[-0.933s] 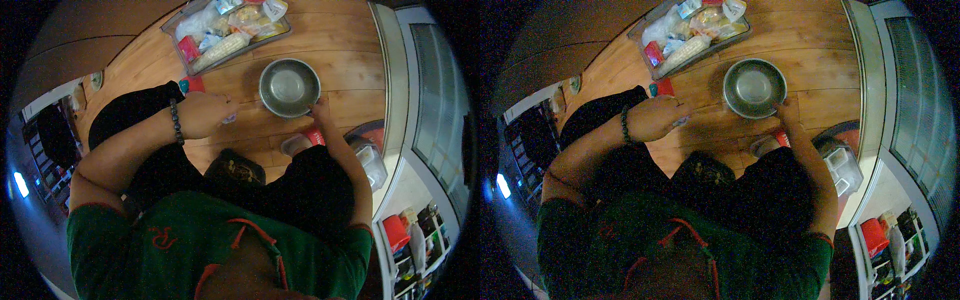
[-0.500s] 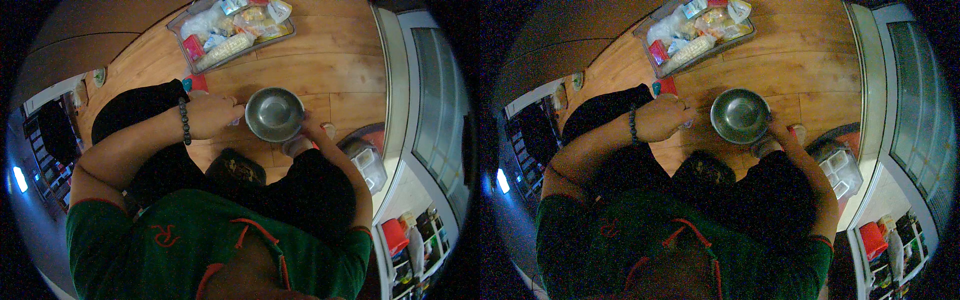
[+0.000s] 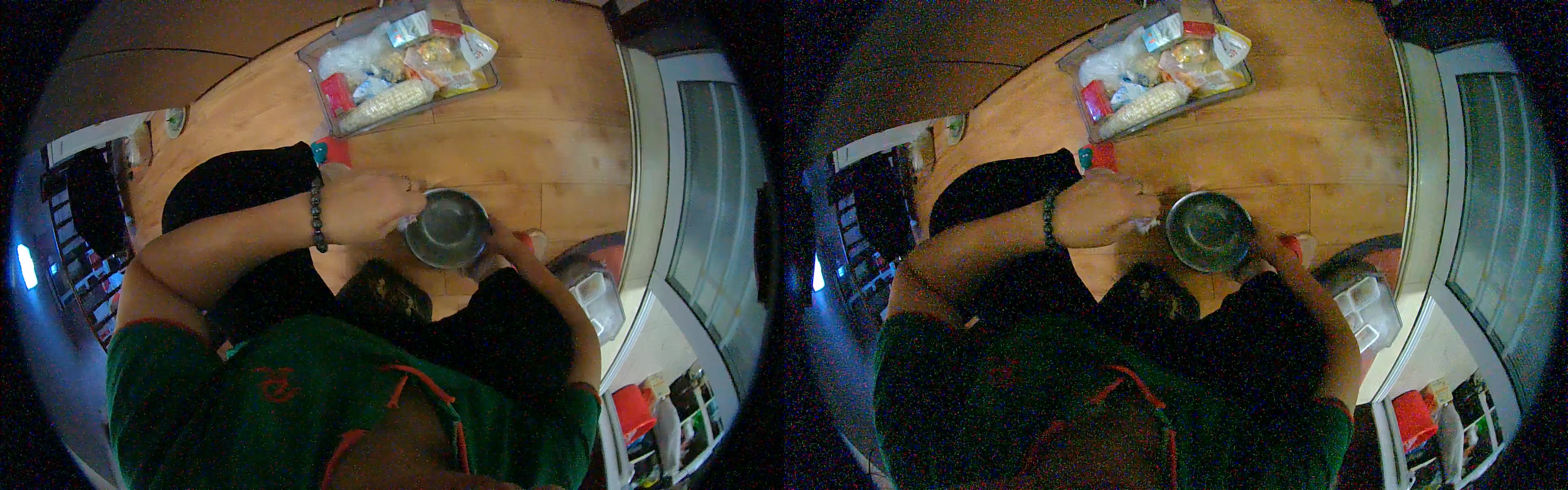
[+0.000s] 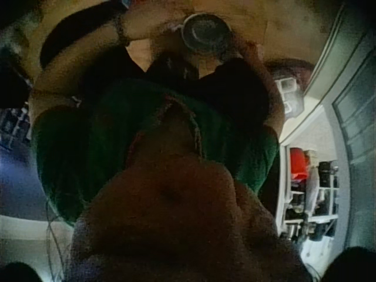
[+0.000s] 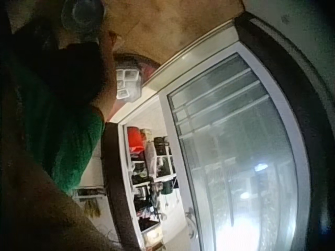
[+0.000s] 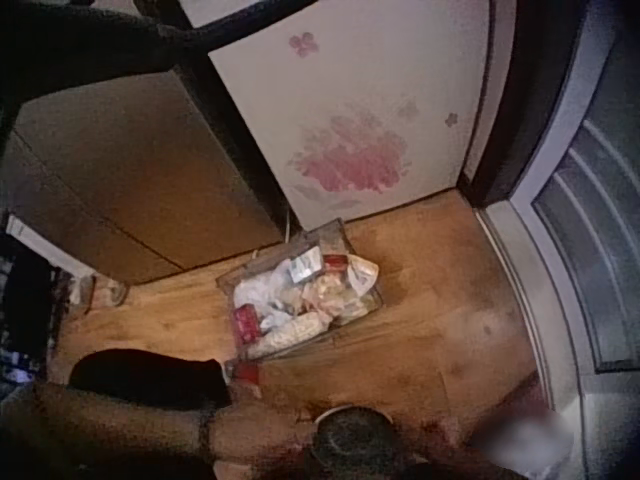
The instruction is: The person sits on the floor and organizes a transparent plastic drawer from a freezer. They remove various packaged food items, including corn and frozen vegetables, and place them into a metal bowl. The person then wipes the inside of the drawer with a cloth and places the items back into the drawer in an organized manner.
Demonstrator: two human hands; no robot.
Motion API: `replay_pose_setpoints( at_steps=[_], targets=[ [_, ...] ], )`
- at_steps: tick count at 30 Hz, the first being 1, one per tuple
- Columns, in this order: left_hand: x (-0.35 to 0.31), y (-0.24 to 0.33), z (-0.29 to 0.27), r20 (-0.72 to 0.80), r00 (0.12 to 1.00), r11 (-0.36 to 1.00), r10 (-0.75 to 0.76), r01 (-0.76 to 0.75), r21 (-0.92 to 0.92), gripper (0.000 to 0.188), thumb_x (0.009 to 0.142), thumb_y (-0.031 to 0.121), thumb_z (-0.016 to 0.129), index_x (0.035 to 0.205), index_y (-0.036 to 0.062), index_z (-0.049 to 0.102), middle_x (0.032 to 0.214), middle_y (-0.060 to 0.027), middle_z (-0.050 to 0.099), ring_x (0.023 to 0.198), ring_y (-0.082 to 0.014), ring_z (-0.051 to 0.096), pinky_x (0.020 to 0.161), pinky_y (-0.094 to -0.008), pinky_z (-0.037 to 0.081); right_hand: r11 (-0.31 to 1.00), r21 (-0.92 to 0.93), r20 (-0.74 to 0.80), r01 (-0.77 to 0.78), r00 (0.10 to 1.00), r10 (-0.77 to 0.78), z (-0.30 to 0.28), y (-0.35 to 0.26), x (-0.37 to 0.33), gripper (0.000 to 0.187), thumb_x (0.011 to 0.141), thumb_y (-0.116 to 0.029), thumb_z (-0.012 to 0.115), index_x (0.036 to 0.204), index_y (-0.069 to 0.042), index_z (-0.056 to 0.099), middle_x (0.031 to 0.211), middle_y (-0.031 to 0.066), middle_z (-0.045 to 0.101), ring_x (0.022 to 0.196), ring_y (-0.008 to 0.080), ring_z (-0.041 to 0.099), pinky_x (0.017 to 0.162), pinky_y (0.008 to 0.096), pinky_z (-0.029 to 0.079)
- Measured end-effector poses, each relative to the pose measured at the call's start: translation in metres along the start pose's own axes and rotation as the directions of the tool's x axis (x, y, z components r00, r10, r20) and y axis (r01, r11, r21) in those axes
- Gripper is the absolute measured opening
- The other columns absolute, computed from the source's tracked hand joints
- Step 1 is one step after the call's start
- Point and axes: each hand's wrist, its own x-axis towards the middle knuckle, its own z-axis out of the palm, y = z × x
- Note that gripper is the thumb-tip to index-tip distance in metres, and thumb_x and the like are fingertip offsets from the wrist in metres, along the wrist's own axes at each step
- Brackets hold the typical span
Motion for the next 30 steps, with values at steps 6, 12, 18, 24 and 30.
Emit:
replay_pose_setpoints(
  at_steps=[6,12,18,24,30],
  targets=[
    [-0.013,-0.035,-0.061,-0.319,0.936,0.956,-0.148,0.053,-0.29,0.009,0.077,0.01,0.051,0.083,0.0057,0.056,0.076,-0.0147,0.061,0.074,-0.0305,0.061,0.065,-0.0396,0.048,0.977,0.196,-0.186,-0.083,0.975,0.121,-0.072,-0.069,0.001,0.058,0.083,-0.018,0.061,0.132,-0.006,0.032,0.117,0.0188,0.052,0.102,0.0271,0.054,0.08,0.0373,0.048],
    [-0.019,-0.18,-0.132,-0.289,0.796,0.836,-0.532,0.547,-0.034,0.053,0.072,0.052,0.063,0.096,0.0042,0.06,0.086,-0.0167,0.063,0.08,-0.0289,0.061,0.074,-0.0376,0.048,0.859,0.492,-0.181,-0.142,0.948,0.26,-0.17,-0.216,0.023,0.06,0.085,-0.026,0.059,0.134,-0.008,0.028,0.106,0.0168,0.053,0.09,0.0261,0.059,0.077,0.0332,0.05],
    [-0.021,-0.325,-0.039,-0.652,0.627,0.731,-0.426,0.663,0.16,0.058,0.069,0.053,0.065,0.095,0.0019,0.061,0.097,-0.018,0.061,0.096,-0.0305,0.056,0.082,-0.0377,0.046,0.532,0.846,-0.171,-0.036,0.926,0.335,-0.161,-0.264,0.11,0.065,0.085,-0.03,0.057,0.134,-0.01,0.021,0.105,0.0192,0.054,0.083,0.0286,0.061,0.071,0.0359,0.053],
    [0.008,-0.341,-0.014,-0.603,0.6,0.834,-0.526,0.502,-0.228,0.036,0.07,0.033,0.068,0.097,0.0091,0.062,0.089,-0.0152,0.06,0.085,-0.0319,0.058,0.074,-0.0404,0.047,0.806,0.59,-0.301,-0.053,0.912,0.28,-0.191,-0.222,0.147,0.036,0.085,-0.017,0.051,0.118,-0.006,0.041,0.085,0.0148,0.059,0.06,0.0239,0.062,0.049,0.0305,0.053],
    [0.002,-0.337,-0.021,-0.728,0.545,0.876,-0.415,0.456,-0.158,0.026,0.068,0.01,0.057,0.093,0.007,0.062,0.087,-0.0175,0.061,0.082,-0.0345,0.059,0.072,-0.0424,0.048,0.665,0.705,-0.231,-0.246,0.807,0.543,-0.195,-0.26,0.145,0.035,0.082,-0.005,0.044,0.117,0.0,0.043,0.08,0.018,0.06,0.054,0.0277,0.061,0.041,0.0332,0.05]
  ],
)
